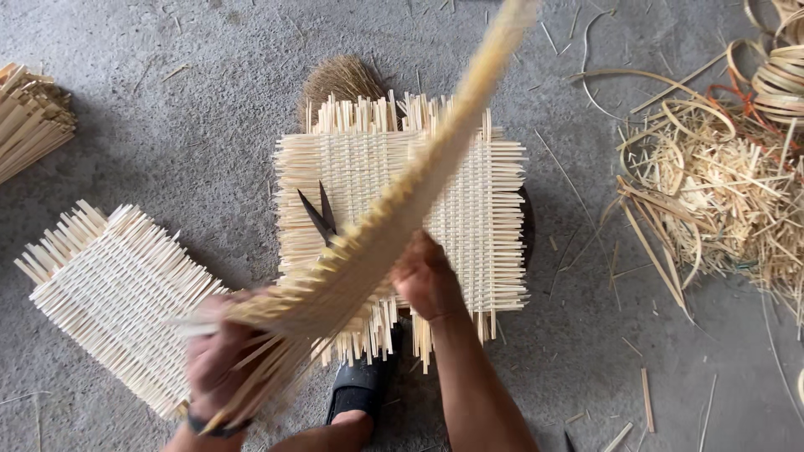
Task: The person sits on the floor and uses a pair of scissors to cut a large woven bamboo mat into smaller rectangular sections. They repeatedly cut the mat, separate the pieces, and stack them on the floor.
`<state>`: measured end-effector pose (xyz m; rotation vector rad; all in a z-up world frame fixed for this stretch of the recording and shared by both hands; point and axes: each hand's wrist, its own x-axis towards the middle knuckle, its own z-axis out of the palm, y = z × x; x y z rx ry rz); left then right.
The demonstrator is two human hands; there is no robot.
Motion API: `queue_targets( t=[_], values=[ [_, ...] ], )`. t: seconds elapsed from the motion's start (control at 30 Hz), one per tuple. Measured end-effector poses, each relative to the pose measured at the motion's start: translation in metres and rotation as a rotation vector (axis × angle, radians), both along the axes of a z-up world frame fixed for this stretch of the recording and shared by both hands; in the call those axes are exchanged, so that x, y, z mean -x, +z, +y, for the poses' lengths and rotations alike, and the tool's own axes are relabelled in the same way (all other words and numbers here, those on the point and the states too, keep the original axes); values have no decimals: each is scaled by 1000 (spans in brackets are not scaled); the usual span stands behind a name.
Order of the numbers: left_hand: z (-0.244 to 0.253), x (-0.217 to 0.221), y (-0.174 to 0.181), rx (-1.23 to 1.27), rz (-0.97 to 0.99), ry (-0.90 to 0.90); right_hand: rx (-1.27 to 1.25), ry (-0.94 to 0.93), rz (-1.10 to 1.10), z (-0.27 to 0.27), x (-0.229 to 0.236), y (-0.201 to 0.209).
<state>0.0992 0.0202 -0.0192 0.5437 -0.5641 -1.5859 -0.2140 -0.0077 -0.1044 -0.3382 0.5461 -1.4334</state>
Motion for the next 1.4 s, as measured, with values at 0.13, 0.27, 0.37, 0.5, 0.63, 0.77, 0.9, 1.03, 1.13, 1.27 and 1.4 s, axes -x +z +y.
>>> queue_targets(
  t=[0.13, 0.27, 0.37, 0.5, 0.63, 0.77, 0.9, 1.03, 1.13, 1.27, 1.4],
  values=[
    [-10, 51, -34, 70, 275, -369, -143, -278, -47, 29, 72, -8],
    [-29, 72, -15, 370, 28, -864, -151, -305, 150, 67, 167, 13],
    [-53, 77, -4, 324, -160, -1029, -140, -258, 474, 73, 220, 25],
    [-90, 112, -27, 37, -1018, -713, -208, -135, 649, 61, 243, 26],
    [-112, 158, -72, -96, -1223, -726, -246, -50, 666, 38, 240, -12],
    [-112, 203, -109, -112, -1315, -671, -325, -70, 759, 17, 243, -53],
    [-112, 233, -109, -195, -1346, -752, -336, -49, 891, 12, 253, -66],
    [-117, 247, -102, -227, -1451, -778, -402, -18, 1137, 6, 253, -66],
    [-121, 248, -104, -302, -1398, -739, -542, -71, 1305, 3, 245, -72],
    [-126, 255, -108, -434, -1318, -744, -505, -237, 1388, 12, 239, -71],
    [-113, 250, -98, -329, -887, -625, -514, -461, 1450, 38, 238, -49]
  ],
)
